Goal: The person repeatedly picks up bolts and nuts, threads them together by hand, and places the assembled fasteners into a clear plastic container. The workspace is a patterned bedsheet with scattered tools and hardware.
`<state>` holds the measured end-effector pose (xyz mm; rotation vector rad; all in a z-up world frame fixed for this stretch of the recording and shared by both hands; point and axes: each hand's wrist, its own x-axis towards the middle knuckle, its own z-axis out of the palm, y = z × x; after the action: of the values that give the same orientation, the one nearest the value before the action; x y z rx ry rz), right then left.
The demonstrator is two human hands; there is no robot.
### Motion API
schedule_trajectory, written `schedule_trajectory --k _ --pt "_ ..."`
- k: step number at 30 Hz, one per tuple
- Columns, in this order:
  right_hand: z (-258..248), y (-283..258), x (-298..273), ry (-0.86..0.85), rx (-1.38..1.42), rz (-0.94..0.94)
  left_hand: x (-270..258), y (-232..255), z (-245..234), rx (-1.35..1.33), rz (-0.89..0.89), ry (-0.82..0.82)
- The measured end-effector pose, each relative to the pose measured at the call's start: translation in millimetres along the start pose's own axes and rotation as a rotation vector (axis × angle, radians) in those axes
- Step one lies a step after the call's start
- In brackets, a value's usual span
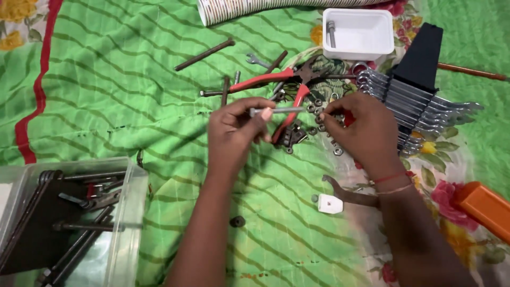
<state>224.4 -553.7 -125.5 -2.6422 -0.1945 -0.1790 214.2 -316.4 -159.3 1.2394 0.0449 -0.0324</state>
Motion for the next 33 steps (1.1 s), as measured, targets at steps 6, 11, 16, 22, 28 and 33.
schedule_trajectory --k 6,11,16,22,28,33 --pt "-1 0 0 0.078 -0.036 -0.124 5 -16 -2 -0.056 -0.152 -0.077" --pt "-1 -7 -2 0.033 -0.06 -0.117 9 -29 -3 -0.04 -0.212 -0.157" --pt "-1 -7 -1 0.052 -0.059 -0.161 12 -31 -6 -0.124 -0.217 -0.205" --pt "1 -46 -8 0.01 0.505 -0.051 12 -26 -16 -0.464 -0.341 -0.187" --pt "20 -73 -16 -0.122 0.819 0.028 10 -34 -19 -0.528 -0.356 -0.224" --pt "21 -69 -19 -0.188 0.911 0.03 8 -29 -22 -0.557 -0.325 -0.284"
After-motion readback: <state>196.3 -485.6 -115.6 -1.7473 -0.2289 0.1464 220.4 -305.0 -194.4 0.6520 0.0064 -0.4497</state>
